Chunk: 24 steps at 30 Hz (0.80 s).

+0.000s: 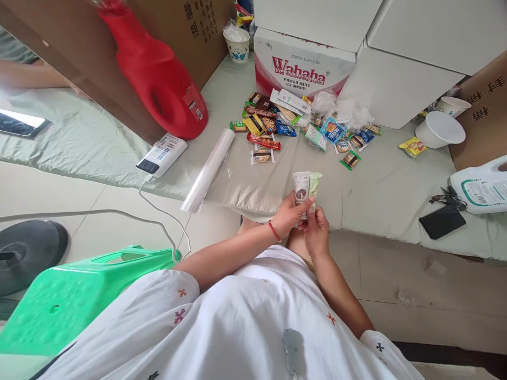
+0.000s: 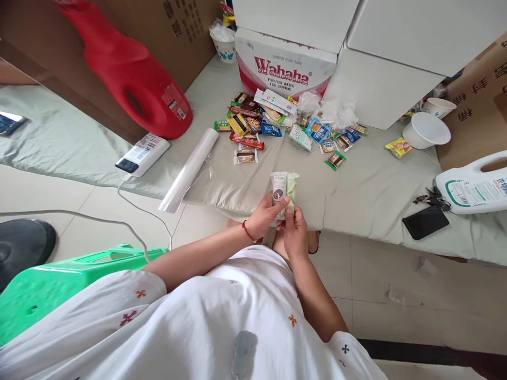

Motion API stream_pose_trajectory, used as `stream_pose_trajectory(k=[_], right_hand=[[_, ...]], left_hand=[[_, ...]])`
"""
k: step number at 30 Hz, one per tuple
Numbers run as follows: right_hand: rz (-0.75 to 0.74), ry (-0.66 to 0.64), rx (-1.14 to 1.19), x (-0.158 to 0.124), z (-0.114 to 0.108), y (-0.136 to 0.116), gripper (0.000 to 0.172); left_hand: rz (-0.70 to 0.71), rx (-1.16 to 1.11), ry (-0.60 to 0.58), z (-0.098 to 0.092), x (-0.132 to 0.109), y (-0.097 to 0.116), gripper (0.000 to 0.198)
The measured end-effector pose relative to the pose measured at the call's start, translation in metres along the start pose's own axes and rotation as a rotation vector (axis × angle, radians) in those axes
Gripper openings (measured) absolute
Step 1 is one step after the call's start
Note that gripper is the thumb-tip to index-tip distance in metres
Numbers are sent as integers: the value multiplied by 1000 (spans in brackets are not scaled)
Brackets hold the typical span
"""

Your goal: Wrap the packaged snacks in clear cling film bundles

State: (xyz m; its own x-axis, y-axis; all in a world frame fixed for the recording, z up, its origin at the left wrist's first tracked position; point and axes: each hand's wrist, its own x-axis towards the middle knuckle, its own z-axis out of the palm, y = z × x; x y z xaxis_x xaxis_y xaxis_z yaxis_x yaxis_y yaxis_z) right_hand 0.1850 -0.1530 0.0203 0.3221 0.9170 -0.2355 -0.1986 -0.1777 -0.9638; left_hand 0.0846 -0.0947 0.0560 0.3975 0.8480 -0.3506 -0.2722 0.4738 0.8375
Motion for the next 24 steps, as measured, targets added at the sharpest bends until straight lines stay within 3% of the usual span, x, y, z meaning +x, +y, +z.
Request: stream_pose_trajectory(k=[3, 6, 9, 11, 15, 17, 20, 22, 24], right_hand=[[-76, -19, -212, -2, -5, -4, 46], [-168, 121, -190, 7, -16, -17, 52], [-195, 167, -54, 19, -23, -35, 40], [-199, 92, 17, 24, -24, -47, 34], [-217, -144, 10, 31, -19, -66, 63], [-262, -192, -82, 34, -15, -69, 63], [-377, -66, -268, 37, -10, -64, 37], [-440, 55, -358, 37, -8, -56, 34], [-449, 90, -370, 33, -5, -47, 35]], left_hand=[[51, -89, 81, 4, -2, -2, 53], [24, -195, -50, -2, -1, 4, 49], [-102, -303, -155, -12, 1, 14, 40], [-181, -362, -182, -18, 3, 19, 34], [-275, -411, -260, -24, 4, 22, 30], [-296, -413, -284, -24, 3, 21, 31], [-281, -411, -250, -21, 2, 19, 35], [-247, -394, -186, -16, 2, 17, 35], [-196, -357, -91, -10, 3, 13, 34]])
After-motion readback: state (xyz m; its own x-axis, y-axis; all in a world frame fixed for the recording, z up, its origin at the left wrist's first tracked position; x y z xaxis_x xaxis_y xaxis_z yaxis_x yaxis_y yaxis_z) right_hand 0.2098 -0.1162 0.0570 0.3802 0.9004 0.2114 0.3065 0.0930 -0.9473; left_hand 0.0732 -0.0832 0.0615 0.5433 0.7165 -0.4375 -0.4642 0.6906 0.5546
